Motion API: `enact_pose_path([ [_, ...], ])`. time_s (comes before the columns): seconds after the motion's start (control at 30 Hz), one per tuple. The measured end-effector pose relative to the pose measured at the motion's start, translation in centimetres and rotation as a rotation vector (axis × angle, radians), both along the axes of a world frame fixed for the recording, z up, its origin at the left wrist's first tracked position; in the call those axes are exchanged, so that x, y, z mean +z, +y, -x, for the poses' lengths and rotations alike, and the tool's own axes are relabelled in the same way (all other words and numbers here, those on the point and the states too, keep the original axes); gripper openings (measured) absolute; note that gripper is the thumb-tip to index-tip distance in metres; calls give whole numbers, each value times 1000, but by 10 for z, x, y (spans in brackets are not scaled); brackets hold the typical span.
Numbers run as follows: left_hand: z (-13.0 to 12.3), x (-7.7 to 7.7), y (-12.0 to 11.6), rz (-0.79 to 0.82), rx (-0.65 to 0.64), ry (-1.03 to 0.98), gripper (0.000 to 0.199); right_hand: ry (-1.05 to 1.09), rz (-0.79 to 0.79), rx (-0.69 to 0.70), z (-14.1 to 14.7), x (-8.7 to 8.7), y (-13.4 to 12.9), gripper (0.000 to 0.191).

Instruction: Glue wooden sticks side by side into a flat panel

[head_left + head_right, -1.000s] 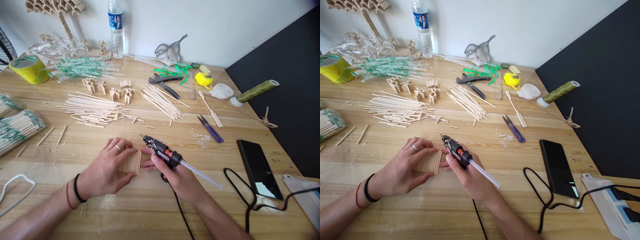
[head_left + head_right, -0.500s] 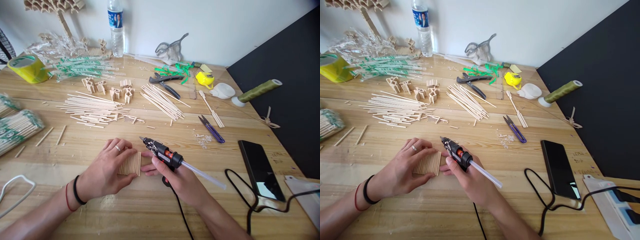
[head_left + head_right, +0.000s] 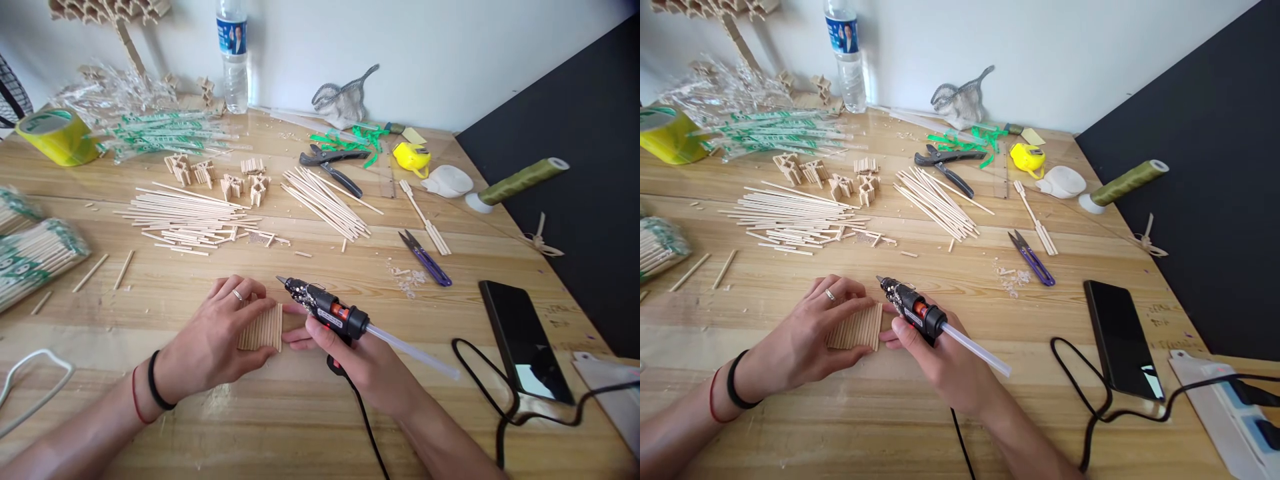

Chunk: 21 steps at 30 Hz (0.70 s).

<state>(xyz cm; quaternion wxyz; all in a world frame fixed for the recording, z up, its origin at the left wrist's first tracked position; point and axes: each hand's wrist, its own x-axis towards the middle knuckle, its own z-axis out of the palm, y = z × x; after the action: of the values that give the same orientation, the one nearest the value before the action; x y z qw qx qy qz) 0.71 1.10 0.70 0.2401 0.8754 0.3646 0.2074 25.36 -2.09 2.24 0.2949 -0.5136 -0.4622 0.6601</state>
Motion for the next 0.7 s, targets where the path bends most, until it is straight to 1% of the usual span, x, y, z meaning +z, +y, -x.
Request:
enact_pose_path([
  [0.17, 1, 0, -1, -10, 8, 1, 37, 15, -3, 9, -2, -2, 1, 47],
  [0.3, 3, -1, 0, -6, -9, -3, 42, 26, -6, 30, -2, 0, 3, 49],
  [0.5, 3, -1, 1, -6, -13, 12, 40, 36, -8, 24, -3, -2, 3, 50],
  [0.6, 4, -1, 0, -7, -8, 21, 41, 45, -7, 34, -3, -1, 3, 48],
  [0.7, 2, 0, -1, -19, -1, 17, 43, 85, 12, 26, -1, 0, 4, 51],
])
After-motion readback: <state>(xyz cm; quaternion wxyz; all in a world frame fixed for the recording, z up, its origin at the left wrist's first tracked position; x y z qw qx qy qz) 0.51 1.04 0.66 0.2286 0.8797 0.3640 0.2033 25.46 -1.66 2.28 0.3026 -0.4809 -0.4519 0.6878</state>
